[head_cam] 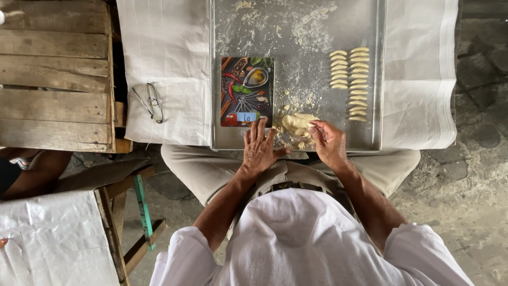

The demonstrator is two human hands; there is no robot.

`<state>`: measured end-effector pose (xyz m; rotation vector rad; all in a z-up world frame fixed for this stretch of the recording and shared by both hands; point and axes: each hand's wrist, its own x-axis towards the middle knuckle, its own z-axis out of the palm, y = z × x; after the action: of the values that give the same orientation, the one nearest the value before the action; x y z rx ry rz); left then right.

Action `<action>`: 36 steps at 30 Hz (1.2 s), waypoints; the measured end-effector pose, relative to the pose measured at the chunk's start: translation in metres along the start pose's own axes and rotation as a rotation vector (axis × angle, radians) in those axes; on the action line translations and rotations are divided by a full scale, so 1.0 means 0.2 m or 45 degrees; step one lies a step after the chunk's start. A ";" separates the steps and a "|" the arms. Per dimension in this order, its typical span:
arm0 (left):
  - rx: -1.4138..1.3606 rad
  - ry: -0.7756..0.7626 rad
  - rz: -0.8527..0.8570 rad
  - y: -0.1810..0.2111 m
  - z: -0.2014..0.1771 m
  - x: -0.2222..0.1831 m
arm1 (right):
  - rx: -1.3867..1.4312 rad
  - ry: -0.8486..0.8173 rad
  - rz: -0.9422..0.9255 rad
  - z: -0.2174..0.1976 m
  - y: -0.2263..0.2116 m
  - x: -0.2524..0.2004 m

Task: Manually shaping small pieces of dough into crescent-shaped pastries and arranging them on a metal baking tray.

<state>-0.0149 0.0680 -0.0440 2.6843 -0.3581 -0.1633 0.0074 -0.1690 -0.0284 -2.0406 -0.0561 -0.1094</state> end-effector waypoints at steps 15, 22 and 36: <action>-1.787 -0.089 -0.391 0.27 -0.17 0.16 | 0.066 -0.180 -0.374 0.01 -0.01 0.01; -1.746 -0.176 -0.274 0.31 -0.25 0.13 | 0.279 -0.268 -0.194 -0.02 -0.09 0.00; -1.849 -0.265 -0.358 0.32 -0.18 0.12 | 0.091 -0.157 -0.079 -0.06 0.00 -0.05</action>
<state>-0.0003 0.0189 0.0141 1.2554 0.1033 -0.5346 -0.0039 -0.1785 -0.0238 -1.9729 -0.1979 -0.0200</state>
